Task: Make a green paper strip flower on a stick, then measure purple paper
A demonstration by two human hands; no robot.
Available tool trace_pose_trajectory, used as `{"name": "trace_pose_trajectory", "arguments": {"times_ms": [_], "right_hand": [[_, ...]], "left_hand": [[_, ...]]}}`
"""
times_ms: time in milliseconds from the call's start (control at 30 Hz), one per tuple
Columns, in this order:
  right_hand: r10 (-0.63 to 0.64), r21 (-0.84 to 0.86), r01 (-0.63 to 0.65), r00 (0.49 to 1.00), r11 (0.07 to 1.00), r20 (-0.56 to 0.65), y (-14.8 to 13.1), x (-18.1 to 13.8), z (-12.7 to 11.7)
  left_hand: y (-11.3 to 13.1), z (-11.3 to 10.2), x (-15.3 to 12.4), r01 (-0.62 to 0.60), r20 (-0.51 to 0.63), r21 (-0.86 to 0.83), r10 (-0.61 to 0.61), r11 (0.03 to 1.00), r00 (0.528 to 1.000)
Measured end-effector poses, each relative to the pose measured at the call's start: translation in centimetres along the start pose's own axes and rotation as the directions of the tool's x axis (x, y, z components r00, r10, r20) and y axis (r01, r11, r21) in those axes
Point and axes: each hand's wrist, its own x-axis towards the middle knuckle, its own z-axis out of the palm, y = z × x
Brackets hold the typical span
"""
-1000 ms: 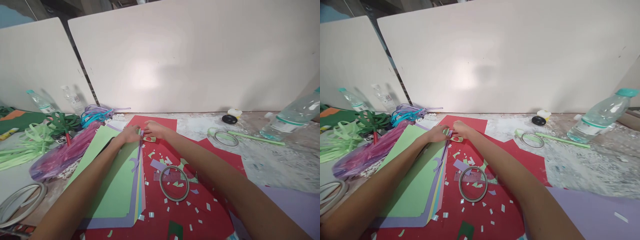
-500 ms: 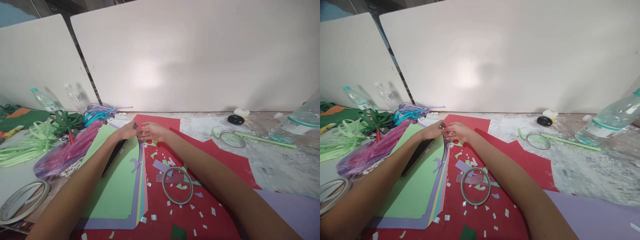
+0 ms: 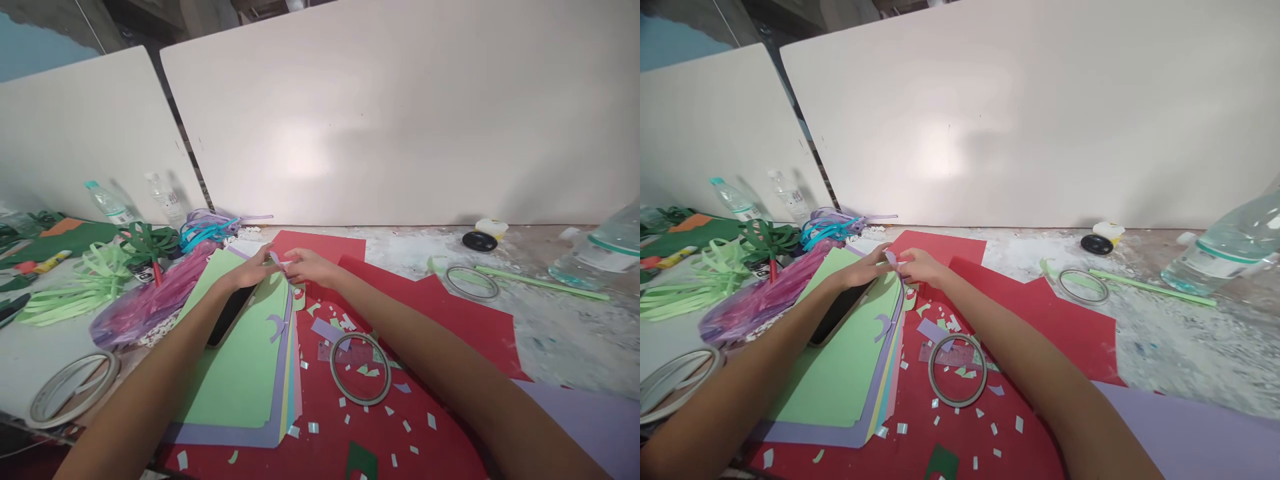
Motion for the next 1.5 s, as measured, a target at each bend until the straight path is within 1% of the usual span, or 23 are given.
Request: {"name": "trace_pose_trajectory", "arguments": {"times_ms": [133,200,267,400,600,733,867,1033,1167,1267,1333,1400,1500], "right_hand": [[-0.046,-0.167,0.031,0.995,0.986,-0.085,0.8,0.1,0.8],[-0.050,-0.213,0.031,0.995,0.977,-0.085,1.1,0.2,0.9],[-0.045,-0.232,0.031,0.997,0.972,-0.059,1.2,0.4,0.8],[-0.035,-0.202,0.032,0.999,0.979,-0.009,1.1,0.2,0.6],[-0.020,-0.091,0.026,0.997,0.995,0.069,0.8,-0.2,0.8],[-0.008,-0.043,0.011,0.997,0.999,0.071,1.0,0.0,0.7],[-0.007,-0.049,0.010,0.999,0.999,0.044,0.8,-0.1,0.9],[-0.008,-0.153,0.011,1.000,0.988,0.022,0.7,-0.3,1.1],[0.045,-0.304,-0.045,0.999,0.952,-0.005,0.8,-0.3,1.1],[0.080,-0.418,-0.090,0.996,0.904,-0.043,0.8,-0.4,1.3],[0.078,-0.479,-0.101,0.995,0.872,-0.067,0.9,-0.5,1.6],[0.059,-0.526,-0.095,0.995,0.845,-0.086,0.9,-0.4,1.8],[0.010,-0.577,-0.070,0.994,0.813,-0.107,1.0,-0.2,2.0]], "left_hand": [[-0.1,0.6,0.0,-0.017,-0.026,-0.029,0.017,0.999,1.000],[0.0,0.8,0.1,-0.019,-0.060,-0.032,0.017,0.999,0.998],[0.2,1.0,0.1,-0.021,-0.096,-0.033,0.018,0.999,0.995],[0.4,1.2,0.3,-0.031,-0.150,-0.032,0.026,0.999,0.988],[0.2,1.1,0.5,-0.023,-0.194,-0.042,0.014,0.999,0.981],[-0.1,1.2,0.7,-0.012,-0.203,-0.047,0.002,0.999,0.979],[-0.2,1.2,0.9,-0.010,-0.207,-0.047,0.000,0.999,0.978],[-0.2,1.0,0.8,-0.036,-0.208,-0.034,0.028,0.999,0.978],[-0.1,0.9,0.6,-0.076,-0.227,-0.016,0.071,0.997,0.971],[0.0,1.0,0.5,-0.125,-0.272,0.003,0.121,0.992,0.955],[0.1,1.1,0.6,-0.161,-0.306,0.018,0.159,0.987,0.939],[0.1,1.3,0.6,-0.182,-0.343,0.036,0.183,0.983,0.921],[0.1,1.5,0.7,-0.179,-0.394,0.063,0.189,0.982,0.899]]}}
